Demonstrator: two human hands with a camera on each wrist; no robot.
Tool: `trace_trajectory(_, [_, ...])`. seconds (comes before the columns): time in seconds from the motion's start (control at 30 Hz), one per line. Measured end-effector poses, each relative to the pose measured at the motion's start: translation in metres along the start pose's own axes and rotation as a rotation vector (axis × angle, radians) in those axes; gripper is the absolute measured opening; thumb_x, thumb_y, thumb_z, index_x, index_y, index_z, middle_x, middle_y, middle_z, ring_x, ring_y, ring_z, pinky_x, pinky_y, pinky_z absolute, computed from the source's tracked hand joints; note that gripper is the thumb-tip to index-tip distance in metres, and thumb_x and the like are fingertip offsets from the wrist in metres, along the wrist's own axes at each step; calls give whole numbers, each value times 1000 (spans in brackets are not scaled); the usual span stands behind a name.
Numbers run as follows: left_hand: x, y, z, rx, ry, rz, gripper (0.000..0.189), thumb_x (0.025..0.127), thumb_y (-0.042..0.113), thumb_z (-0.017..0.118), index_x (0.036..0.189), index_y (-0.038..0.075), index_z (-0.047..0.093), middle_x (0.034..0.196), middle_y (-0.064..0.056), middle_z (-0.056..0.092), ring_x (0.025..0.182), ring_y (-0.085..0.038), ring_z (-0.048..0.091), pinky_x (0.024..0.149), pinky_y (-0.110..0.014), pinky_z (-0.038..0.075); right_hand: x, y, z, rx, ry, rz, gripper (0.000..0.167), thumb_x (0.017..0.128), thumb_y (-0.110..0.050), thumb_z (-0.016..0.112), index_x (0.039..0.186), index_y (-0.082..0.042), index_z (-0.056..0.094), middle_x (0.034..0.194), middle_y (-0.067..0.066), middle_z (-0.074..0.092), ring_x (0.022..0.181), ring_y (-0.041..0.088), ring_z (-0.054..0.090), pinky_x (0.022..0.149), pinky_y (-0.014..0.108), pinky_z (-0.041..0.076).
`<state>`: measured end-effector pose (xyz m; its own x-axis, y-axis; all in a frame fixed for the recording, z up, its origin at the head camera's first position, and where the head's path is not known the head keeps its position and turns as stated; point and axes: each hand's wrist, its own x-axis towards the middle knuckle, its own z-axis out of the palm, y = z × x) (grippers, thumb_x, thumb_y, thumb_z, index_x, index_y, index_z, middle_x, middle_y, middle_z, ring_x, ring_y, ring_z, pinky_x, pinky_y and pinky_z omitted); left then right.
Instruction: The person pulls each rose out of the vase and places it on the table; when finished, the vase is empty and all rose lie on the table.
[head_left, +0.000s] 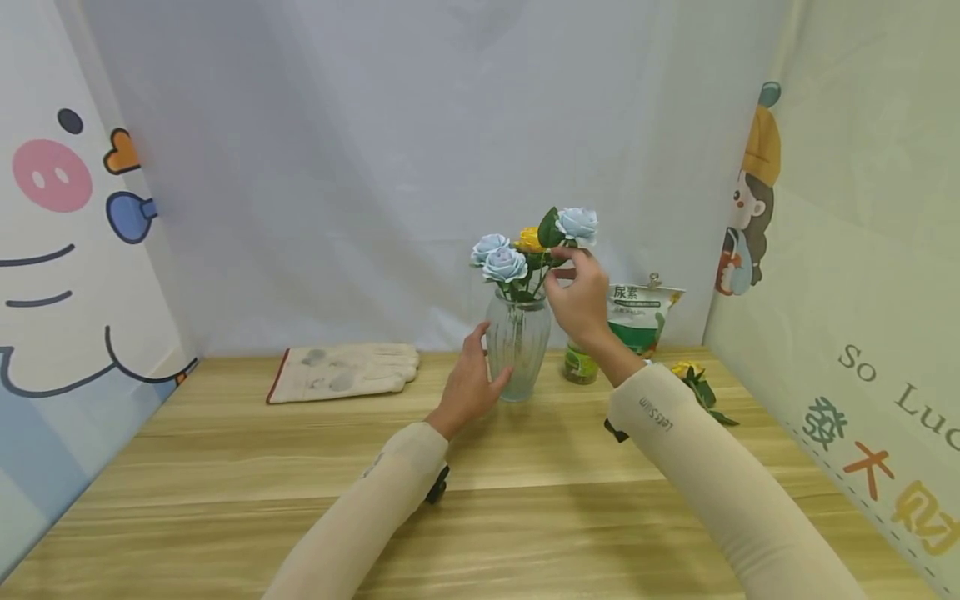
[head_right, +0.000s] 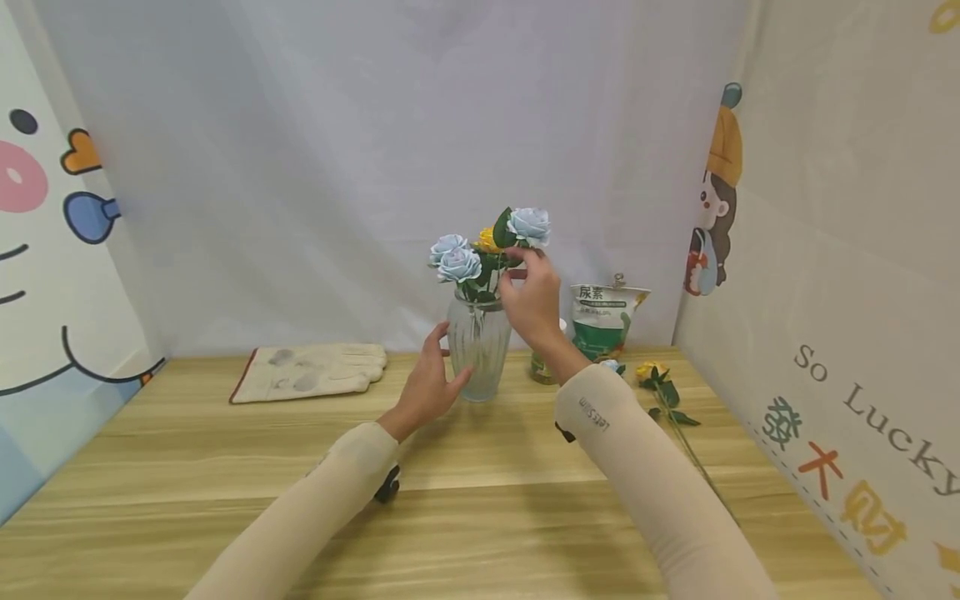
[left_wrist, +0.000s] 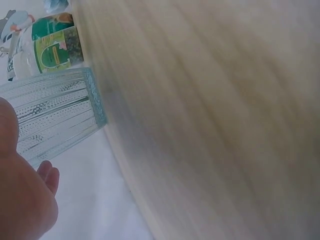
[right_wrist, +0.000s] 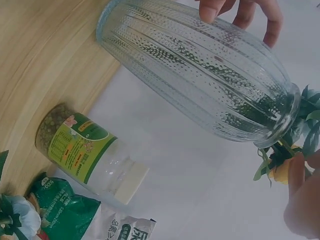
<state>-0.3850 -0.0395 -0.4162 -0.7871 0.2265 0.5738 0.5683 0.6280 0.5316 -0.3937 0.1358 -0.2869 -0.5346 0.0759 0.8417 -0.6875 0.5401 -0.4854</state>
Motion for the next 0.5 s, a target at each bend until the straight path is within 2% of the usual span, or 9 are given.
trace_trajectory(0.13, [0,-1,0,13,-4,-2,80,96,25,67,154,5,15,149,-20,36,117,-29,60,84,-43,55,2,-1,-1,5,35,-7,31,84,8,66,115,8,62,112,20,63,84,34,71,73,42,58])
trace_trajectory(0.33, [0,-2,1,16,3,16,80,96,24,67,154,4,16,149,-22,36,115,-31,60,83,-43,55,5,-1,-2,33,91,-33,38,84,10,67,121,10,58,115,21,58,86,34,70,70,46,58])
trace_trajectory(0.43, [0,-2,1,13,4,21,80,96,24,67,154,3,16,148,-22,36,115,-32,60,82,-44,55,8,-2,-4,49,135,-71,40,83,11,67,122,8,59,116,20,57,84,32,70,64,43,57])
trace_trajectory(0.5, [0,-2,1,12,4,18,79,96,24,67,154,4,16,148,-22,36,116,-31,60,82,-44,55,11,-2,-6,45,171,-102,40,82,11,67,121,8,59,116,20,58,83,31,70,61,35,57])
